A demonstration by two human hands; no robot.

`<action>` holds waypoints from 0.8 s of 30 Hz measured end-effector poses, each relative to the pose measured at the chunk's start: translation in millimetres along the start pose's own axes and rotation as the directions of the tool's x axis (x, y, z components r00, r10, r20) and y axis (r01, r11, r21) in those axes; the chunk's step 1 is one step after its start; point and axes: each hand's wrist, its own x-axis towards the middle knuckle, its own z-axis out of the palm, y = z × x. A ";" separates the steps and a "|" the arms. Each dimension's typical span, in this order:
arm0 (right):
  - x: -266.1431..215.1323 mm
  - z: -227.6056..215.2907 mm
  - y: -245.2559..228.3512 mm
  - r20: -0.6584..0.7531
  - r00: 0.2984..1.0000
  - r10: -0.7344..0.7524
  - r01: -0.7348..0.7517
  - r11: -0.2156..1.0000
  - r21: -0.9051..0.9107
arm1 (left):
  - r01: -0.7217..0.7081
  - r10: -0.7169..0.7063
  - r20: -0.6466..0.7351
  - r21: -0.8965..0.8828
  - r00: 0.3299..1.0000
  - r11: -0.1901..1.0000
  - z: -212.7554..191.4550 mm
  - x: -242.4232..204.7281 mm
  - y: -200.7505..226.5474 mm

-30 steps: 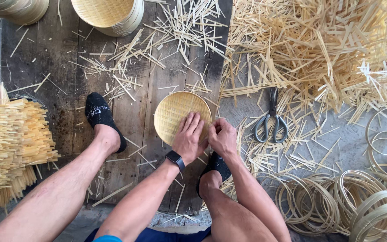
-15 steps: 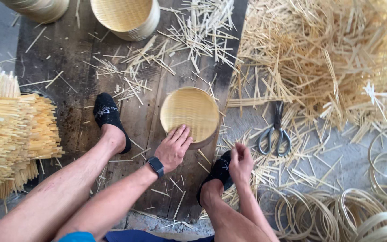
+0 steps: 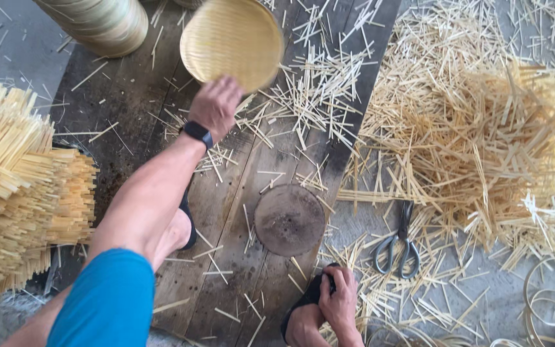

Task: The person weaves thin bamboo strips into flat circular bases by hand, then uses a circular wooden mold as a guide to trim the excess strips with scissors.

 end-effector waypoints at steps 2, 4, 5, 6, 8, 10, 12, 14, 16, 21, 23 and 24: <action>3.0 -0.3 -0.5 -0.007 1.000 -0.028 0.028 1.000 -0.001 | 0.185 -0.183 0.048 -0.042 0.982 0.982 19.5 12.3 -23.1; 4.4 -1.0 -1.7 0.000 1.000 -0.029 0.029 1.000 -0.002 | 0.242 -0.234 0.103 -0.084 0.967 0.967 37.0 14.9 -33.2; 5.4 -1.6 -2.2 0.003 1.000 -0.028 0.028 1.000 -0.003 | 0.270 -0.256 0.132 -0.105 0.958 0.957 44.6 16.1 -35.6; 7.0 -1.5 -2.8 0.003 1.000 -0.030 0.030 1.000 -0.002 | 0.279 -0.262 0.148 -0.103 0.954 0.955 50.9 16.8 -37.0; 8.3 -3.1 -3.4 0.011 0.999 -0.036 0.036 0.999 -0.005 | 0.301 -0.280 0.184 -0.099 0.942 0.948 60.0 14.6 -35.5; 8.6 -5.3 -3.5 0.020 0.999 -0.043 0.044 0.999 -0.001 | 0.317 -0.292 0.208 -0.098 0.933 0.943 64.3 10.9 -31.3; 10.8 -5.1 -3.7 0.030 0.999 -0.042 0.042 0.999 0.000 | 0.315 -0.290 0.211 -0.095 0.934 0.944 64.9 9.4 -29.1; 11.0 -6.0 -3.7 0.044 0.999 -0.025 0.025 1.000 -0.005 | 0.294 -0.271 0.197 -0.094 0.942 0.951 64.2 8.5 -26.8; 11.0 -5.4 -3.8 0.045 0.999 -0.020 0.021 1.000 -0.008 | 0.308 -0.287 0.207 -0.076 0.935 0.948 64.3 9.7 -23.7; 9.0 -3.5 -2.4 0.038 0.999 -0.004 0.004 1.000 -0.006 | 0.352 -0.323 0.237 -0.090 0.916 0.932 63.6 8.7 -25.1; 8.5 -1.9 -0.8 0.037 0.999 0.006 -0.006 1.000 -0.008 | 0.346 -0.311 0.236 -0.121 0.921 0.930 65.1 6.5 -27.5; 7.9 -1.4 0.3 0.041 0.999 0.009 -0.009 1.000 -0.008 | 0.352 -0.317 0.240 -0.121 0.918 0.928 66.3 5.6 -27.7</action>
